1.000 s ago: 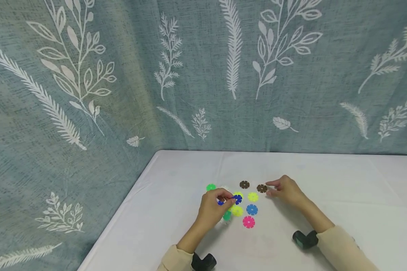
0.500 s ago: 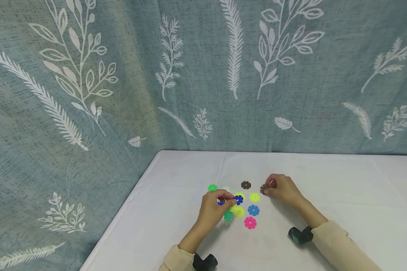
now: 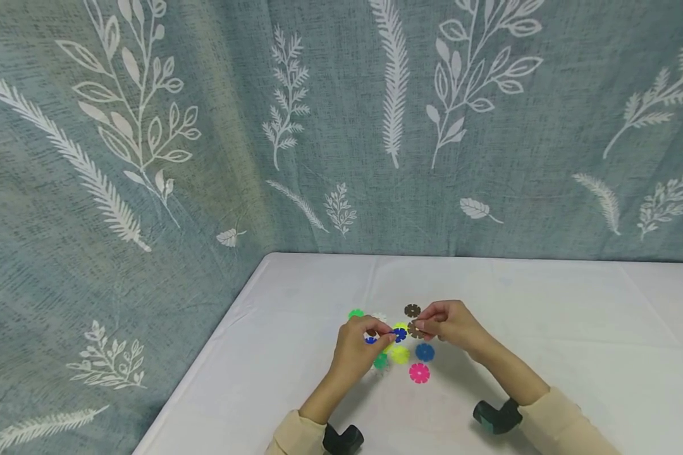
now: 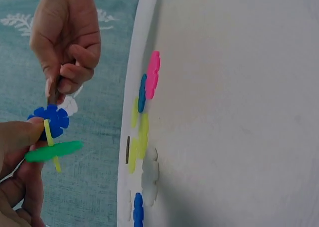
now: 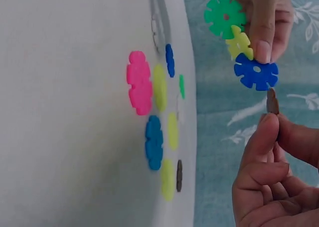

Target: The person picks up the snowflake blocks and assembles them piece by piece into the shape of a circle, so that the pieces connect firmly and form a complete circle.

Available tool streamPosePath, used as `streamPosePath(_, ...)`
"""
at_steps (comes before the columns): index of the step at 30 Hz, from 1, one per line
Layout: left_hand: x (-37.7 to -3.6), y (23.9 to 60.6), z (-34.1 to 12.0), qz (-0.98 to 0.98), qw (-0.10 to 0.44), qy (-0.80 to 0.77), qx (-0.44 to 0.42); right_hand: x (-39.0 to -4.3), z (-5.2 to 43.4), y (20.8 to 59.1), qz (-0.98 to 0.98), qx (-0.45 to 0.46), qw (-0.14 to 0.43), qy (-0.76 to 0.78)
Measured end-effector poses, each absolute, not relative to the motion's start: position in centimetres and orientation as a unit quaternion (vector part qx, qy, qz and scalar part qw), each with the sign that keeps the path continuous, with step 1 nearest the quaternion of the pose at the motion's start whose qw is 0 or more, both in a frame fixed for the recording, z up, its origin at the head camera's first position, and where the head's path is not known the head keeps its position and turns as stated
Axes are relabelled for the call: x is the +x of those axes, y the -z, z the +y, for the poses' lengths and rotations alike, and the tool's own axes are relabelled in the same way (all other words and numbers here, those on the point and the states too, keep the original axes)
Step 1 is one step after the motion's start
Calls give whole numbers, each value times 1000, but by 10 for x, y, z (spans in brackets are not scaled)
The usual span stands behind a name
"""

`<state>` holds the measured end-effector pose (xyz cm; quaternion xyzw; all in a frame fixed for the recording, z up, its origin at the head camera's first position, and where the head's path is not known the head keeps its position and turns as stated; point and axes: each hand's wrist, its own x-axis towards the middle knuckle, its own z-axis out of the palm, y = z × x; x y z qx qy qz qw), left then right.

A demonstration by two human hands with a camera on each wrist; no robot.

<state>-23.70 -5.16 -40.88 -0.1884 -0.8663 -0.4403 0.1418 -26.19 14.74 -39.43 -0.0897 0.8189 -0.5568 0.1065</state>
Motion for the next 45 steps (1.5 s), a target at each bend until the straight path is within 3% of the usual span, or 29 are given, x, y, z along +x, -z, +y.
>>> streamPosePath(16,-232,412,-39,-861,242,387,-223,-254,136,389,824,-125,89,545)
streamPosePath(19,-229,411,-37,-871,210,380,-228,-255,139,393,825,-127,86,545)
streamPosePath(26,-237,400,-51,-874,33,420,-242,-260,146,410,806,-132,114,565)
streamPosePath(34,-247,412,-57,-818,-73,527,-219,-258,139,418,765,-201,135,597)
streamPosePath(39,-249,413,-56,-798,-85,557,-213,-261,140,414,777,-204,115,585)
streamPosePath(45,-246,409,-56,-810,-69,557,-173,-285,161,415,873,-160,11,460)
